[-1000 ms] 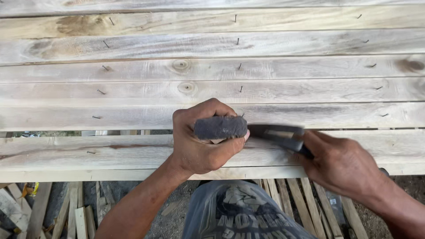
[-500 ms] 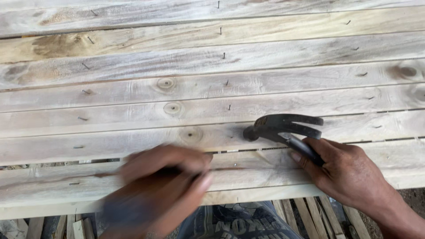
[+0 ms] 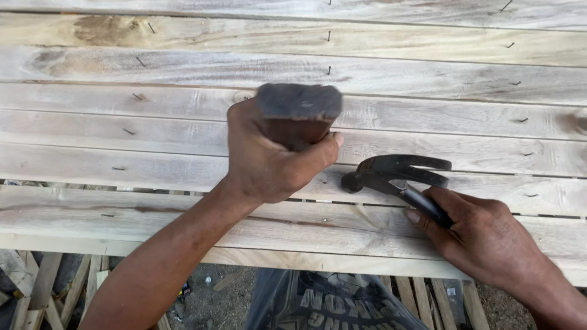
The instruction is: The person holds a wooden block in one hand and uses a claw hammer to pull nails out of wooden pallet planks laid on a work surface. They reposition the hammer repeatedly, extracting nails one at a time and working along the boards.
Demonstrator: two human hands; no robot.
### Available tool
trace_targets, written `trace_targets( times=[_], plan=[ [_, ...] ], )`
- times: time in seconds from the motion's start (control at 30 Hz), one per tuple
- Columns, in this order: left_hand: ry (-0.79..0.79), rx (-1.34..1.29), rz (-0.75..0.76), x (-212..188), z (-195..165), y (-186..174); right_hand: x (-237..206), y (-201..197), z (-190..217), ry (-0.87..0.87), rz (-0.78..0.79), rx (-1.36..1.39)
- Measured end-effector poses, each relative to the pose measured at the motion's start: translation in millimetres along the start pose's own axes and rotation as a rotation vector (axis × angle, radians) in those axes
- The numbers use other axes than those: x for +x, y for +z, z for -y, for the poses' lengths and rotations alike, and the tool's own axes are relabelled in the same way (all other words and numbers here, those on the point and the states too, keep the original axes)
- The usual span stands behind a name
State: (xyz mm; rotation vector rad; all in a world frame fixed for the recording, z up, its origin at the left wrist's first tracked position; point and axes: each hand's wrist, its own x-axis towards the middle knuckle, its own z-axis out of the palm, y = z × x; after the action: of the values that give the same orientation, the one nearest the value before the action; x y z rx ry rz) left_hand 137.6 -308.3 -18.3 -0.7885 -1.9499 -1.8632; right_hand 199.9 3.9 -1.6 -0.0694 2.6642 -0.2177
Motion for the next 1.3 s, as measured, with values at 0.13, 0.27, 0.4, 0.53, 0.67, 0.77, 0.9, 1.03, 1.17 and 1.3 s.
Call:
trace_targets(
  times=[0.13,0.27,0.4,0.53,0.67,0.77,0.9,1.03,1.17,1.3],
  plan=[
    [-0.078,-0.029,0.01,13.2,-13.2,8.0,-1.4,-3.8,-5.6,-0.091,-0.054,0.048],
    [-0.079,0.094,0.037,16.8,-3.7,9.1,-13.1,-23.6,-1.5,-0.022,-0.202,0.029],
    [-0.131,0.013,0.037,9.1,-1.6,8.6,-21.3,-54.4,18.3,-0.404,-0.665,0.456],
    [-0.118,-0.033,0.044,11.9,-10.9,10.5,-16.1,-86.7,40.8,-0.423,-0.636,0.317],
    [-0.102,0.055,0.019,19.0,-9.2,10.6,-15.3,-97.4,46.3,-0.363,-0.657,0.259],
    [-0.148,0.125,0.031,18.2,-1.8,8.3,-15.8,-92.5,42.7,-0.232,-0.623,0.14],
    [-0.157,0.075,0.046,18.9,4.1,4.1,-11.8,-89.1,44.0,-0.288,-0.596,0.2],
    [-0.205,0.087,0.028,24.2,2.6,5.5,-10.2,-95.1,53.5,-0.146,-0.58,0.194],
    [-0.163,0.046,0.037,20.0,1.7,6.4,-10.4,-87.0,52.6,-0.326,-0.653,0.34],
    [-0.075,-0.011,0.036,11.0,4.0,6.3,-6.7,-65.6,32.7,-0.277,-0.629,0.36]
  ],
)
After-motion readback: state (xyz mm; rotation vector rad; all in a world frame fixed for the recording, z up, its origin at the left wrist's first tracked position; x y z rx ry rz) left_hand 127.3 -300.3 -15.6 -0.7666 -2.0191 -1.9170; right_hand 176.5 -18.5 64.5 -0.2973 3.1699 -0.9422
